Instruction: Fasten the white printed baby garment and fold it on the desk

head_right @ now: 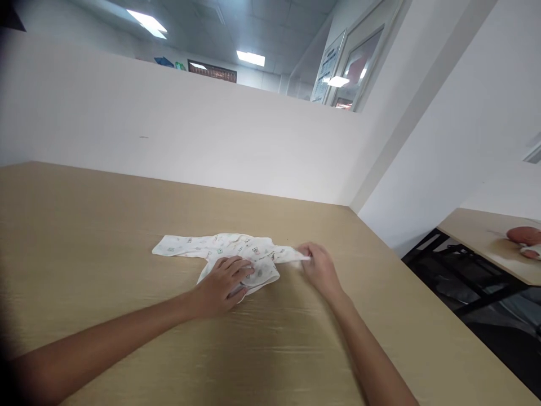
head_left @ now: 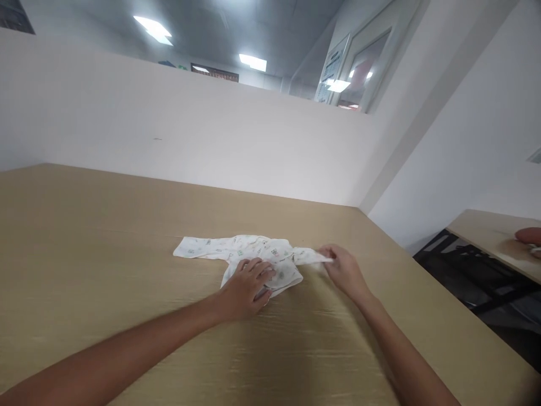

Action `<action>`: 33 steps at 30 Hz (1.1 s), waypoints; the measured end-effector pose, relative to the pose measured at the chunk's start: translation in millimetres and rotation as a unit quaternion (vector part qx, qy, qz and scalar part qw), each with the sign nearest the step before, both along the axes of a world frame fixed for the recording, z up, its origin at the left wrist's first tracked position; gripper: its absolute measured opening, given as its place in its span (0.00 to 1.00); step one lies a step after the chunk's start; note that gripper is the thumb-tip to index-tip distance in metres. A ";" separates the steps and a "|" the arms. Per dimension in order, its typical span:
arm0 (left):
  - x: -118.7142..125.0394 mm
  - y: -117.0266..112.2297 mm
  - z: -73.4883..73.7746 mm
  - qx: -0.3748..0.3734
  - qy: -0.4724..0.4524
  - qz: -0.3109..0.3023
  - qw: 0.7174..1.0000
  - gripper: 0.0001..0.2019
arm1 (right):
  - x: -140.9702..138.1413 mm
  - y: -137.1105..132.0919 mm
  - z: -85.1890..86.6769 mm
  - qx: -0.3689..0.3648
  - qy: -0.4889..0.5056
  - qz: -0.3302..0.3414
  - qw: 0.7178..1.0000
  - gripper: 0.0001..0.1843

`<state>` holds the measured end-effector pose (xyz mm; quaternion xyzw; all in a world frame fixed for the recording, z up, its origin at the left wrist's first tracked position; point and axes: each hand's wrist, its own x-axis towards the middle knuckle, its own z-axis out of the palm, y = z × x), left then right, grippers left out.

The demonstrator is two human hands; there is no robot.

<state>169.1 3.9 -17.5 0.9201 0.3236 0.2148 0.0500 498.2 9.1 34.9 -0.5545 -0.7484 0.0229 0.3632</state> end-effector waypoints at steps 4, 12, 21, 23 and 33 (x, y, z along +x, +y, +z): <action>1.0 0.5 -2.5 0.007 -0.006 -0.003 1.000 0.24 | 20.6 18.1 23.2 0.181 -0.116 -0.034 0.976 0.09; -3.7 2.7 11.0 -0.004 -0.075 -0.016 0.997 0.23 | 71.5 15.0 -13.5 -0.059 -0.256 -0.048 0.964 0.21; -40.5 51.6 18.1 -0.065 -0.050 0.013 0.997 0.20 | -58.7 -43.1 -12.2 0.080 -0.044 0.153 0.984 0.04; -46.0 58.4 9.2 -0.087 -0.031 0.028 0.995 0.23 | -85.6 -50.5 -21.1 0.047 -0.075 0.197 0.976 0.04; -78.1 96.1 4.3 -0.160 -0.070 0.073 0.982 0.31 | -91.6 -67.0 -16.4 -0.063 -0.166 0.299 0.937 0.11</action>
